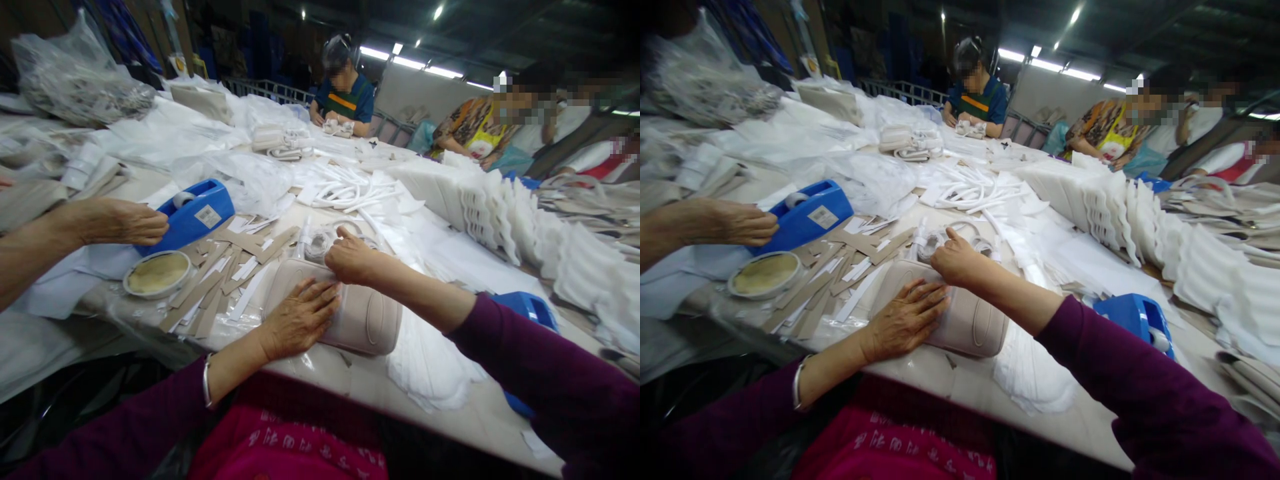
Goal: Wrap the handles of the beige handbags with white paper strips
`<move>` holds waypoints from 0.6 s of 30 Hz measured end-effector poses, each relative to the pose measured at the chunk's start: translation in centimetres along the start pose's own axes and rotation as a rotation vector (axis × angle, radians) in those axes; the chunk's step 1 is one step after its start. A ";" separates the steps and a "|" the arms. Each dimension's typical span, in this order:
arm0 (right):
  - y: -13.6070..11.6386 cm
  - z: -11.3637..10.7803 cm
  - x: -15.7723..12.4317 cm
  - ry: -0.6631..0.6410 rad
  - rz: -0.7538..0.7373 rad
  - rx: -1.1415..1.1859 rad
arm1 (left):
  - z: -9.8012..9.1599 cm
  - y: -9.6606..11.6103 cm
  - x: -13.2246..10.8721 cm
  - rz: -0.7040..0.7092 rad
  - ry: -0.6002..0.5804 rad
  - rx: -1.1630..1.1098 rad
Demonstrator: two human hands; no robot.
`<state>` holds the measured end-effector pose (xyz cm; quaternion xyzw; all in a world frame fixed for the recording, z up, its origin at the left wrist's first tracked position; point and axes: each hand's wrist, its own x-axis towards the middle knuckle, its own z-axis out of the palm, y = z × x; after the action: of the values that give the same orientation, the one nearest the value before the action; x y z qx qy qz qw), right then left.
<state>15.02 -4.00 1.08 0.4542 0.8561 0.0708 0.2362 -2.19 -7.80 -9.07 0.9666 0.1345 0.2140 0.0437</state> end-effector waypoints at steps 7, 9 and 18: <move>1.6 0.2 0.6 -0.023 0.087 0.039 | -0.3 0.2 0.2 0.006 -0.018 0.019; 3.1 0.5 1.1 -0.084 0.115 0.145 | -0.6 0.3 0.3 -0.002 -0.027 0.033; 7.6 4.7 -0.8 0.555 0.561 0.412 | -0.7 0.1 0.0 -0.001 -0.009 0.013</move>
<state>23.24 -0.69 -0.26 0.6704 0.7268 0.0793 -0.1264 -2.49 -7.87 -8.38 0.9677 0.1364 0.2087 0.0381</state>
